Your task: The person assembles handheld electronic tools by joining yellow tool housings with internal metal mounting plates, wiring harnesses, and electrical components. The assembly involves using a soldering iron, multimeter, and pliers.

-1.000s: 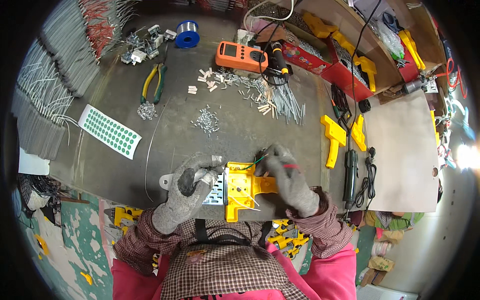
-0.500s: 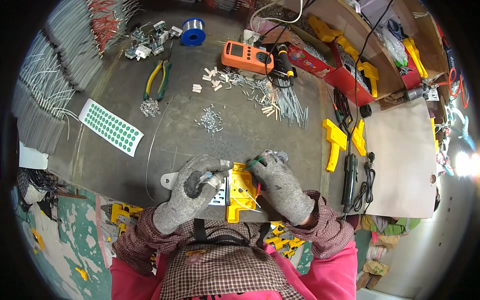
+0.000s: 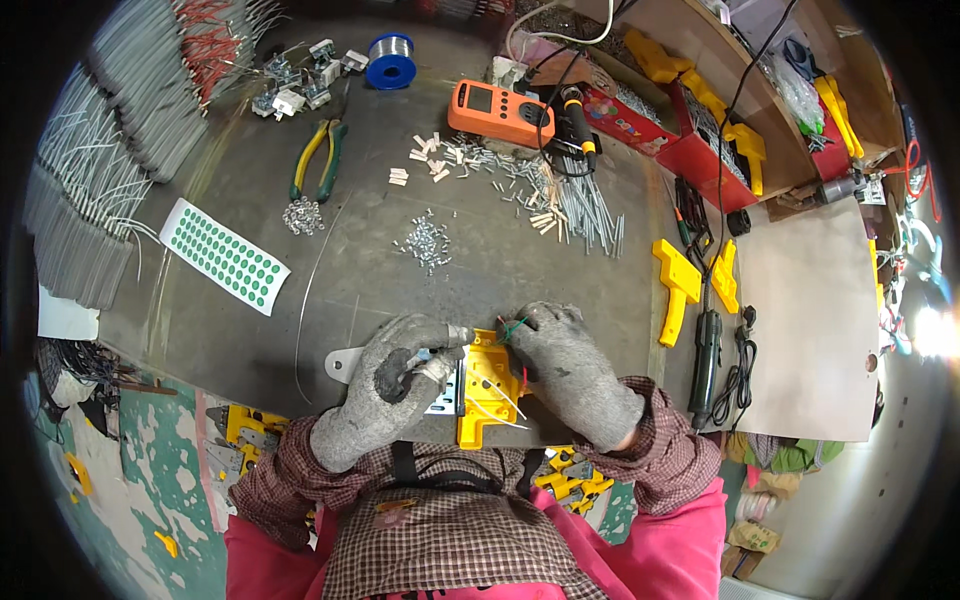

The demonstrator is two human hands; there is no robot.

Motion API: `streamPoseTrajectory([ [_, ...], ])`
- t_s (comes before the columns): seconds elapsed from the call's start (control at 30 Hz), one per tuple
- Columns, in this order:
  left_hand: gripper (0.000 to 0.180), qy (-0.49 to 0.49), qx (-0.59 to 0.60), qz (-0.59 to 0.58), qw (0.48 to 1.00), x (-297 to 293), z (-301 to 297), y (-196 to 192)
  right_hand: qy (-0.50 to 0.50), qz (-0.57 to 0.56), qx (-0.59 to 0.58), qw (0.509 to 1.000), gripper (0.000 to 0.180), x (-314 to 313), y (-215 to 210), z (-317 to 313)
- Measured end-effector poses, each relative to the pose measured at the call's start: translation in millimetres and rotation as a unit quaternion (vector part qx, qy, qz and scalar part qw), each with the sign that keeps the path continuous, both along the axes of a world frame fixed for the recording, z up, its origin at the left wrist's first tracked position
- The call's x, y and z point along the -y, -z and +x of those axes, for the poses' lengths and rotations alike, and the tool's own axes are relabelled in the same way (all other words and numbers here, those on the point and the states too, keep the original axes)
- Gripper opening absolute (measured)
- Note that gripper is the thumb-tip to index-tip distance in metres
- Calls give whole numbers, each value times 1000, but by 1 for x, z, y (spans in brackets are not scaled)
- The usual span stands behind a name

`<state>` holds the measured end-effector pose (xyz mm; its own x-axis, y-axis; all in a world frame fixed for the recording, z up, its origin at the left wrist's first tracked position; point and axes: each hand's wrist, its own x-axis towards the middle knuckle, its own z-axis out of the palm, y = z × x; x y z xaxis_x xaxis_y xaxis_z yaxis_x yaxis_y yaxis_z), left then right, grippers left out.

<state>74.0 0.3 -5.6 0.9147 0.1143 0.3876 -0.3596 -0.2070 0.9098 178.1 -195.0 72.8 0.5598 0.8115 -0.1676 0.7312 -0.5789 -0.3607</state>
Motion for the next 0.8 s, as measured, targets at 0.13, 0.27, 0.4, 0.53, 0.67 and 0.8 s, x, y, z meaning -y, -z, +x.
streamPoseTrajectory([
  [0.13, 26, -1, 1, 11, 1000, 3, 0, 5, -17, 12, -9, 1000, 34, 0, 5, 3],
  [0.27, 27, 7, -6, -3, 1000, 3, 0, 6, -37, 74, 2, 997, 29, 9, 18, 4],
  [0.4, 27, -6, 1, 28, 1000, 1, -2, 1, -24, 30, 39, 998, 28, 7, 21, 0],
  [0.53, 29, -3, 5, 35, 999, 1, 0, 3, -34, 8, 85, 996, 30, 13, 30, -1],
  [0.67, 23, -7, 21, 11, 1000, 3, 0, 4, -11, -24, 146, 989, 31, 8, 31, -17],
  [0.8, 44, 70, -12, 36, 997, -7, -2, -9, -46, -35, 169, 984, 29, 1, 28, -16],
])
